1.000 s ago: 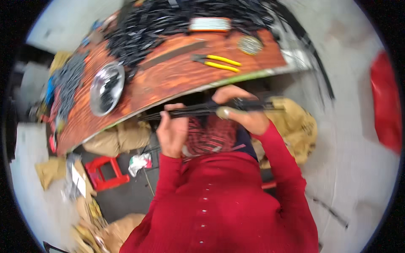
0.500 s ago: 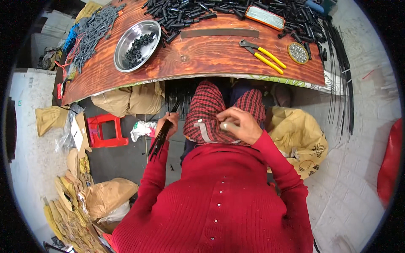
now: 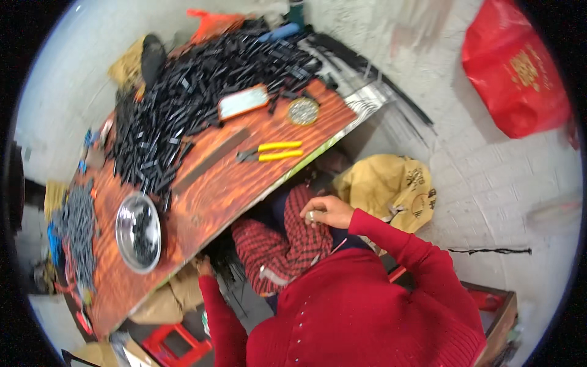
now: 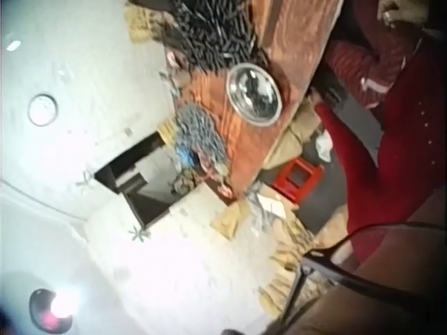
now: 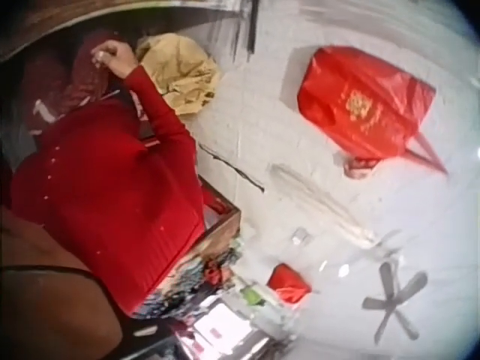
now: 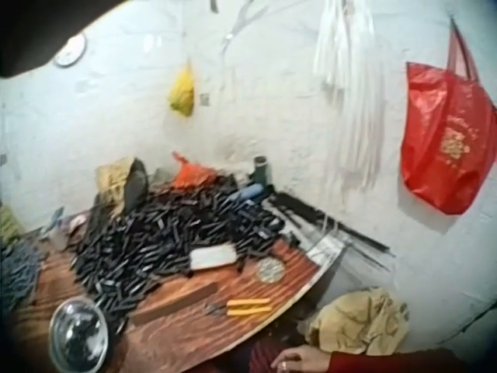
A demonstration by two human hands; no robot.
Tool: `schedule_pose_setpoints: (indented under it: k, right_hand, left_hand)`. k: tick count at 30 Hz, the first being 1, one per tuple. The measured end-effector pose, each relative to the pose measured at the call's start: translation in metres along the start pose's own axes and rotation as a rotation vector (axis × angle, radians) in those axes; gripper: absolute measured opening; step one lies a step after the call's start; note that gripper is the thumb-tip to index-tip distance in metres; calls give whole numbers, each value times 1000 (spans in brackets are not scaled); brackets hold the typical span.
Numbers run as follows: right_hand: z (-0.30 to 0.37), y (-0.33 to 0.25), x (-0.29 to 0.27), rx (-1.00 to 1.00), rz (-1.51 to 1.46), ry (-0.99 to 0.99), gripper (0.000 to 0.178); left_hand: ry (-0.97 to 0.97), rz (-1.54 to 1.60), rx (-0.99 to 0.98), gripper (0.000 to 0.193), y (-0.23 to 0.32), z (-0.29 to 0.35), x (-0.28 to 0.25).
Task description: Assembling and stripping bundles of black cables at a workbench.
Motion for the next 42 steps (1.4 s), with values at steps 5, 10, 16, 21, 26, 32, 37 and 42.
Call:
schedule_pose_setpoints:
  k: [5,10,16,21,26,32,37,42]
  right_hand:
    - [-35,-72,-100,-278,109,395,17]
    - [-81,-97,-207,-356,1303,1052,50]
    - [-97,-78,-247,-122,1298,1079,68]
    - [-104,-69,-303,-31,1306,1017,49]
    - [-111,-53,-328,-96,1325,1021,19]
    - [-111,-67,-320,-252,1291,1081,19]
    - [-111,-61,-314,-249,1304,1151,15]
    - [-124,-56,-317,-283,1379,1025,16]
  left_hand:
    - [-289,609,-173,24,18,74,-12]
    - [-81,605,238,42,53,135,11]
    - [-25,-130,446,54,104,179,25]
    - [39,-250,434,56,109,177,30]
    - [52,-287,420,56,107,171,34]
    - [55,-283,516,55,97,173,32]
    - [41,-297,567,55,100,176,32]
    - [51,-276,554,54,99,175,31]
Point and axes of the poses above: each hand's wrist, its own z-axis away from the middle knuckle, its own x-axis out of the palm, y = z × x, the point moved 2 cm from there along -z, towards the middle knuckle, and after that the axes turned 2 degrees about -x, right-handed, at the moved point
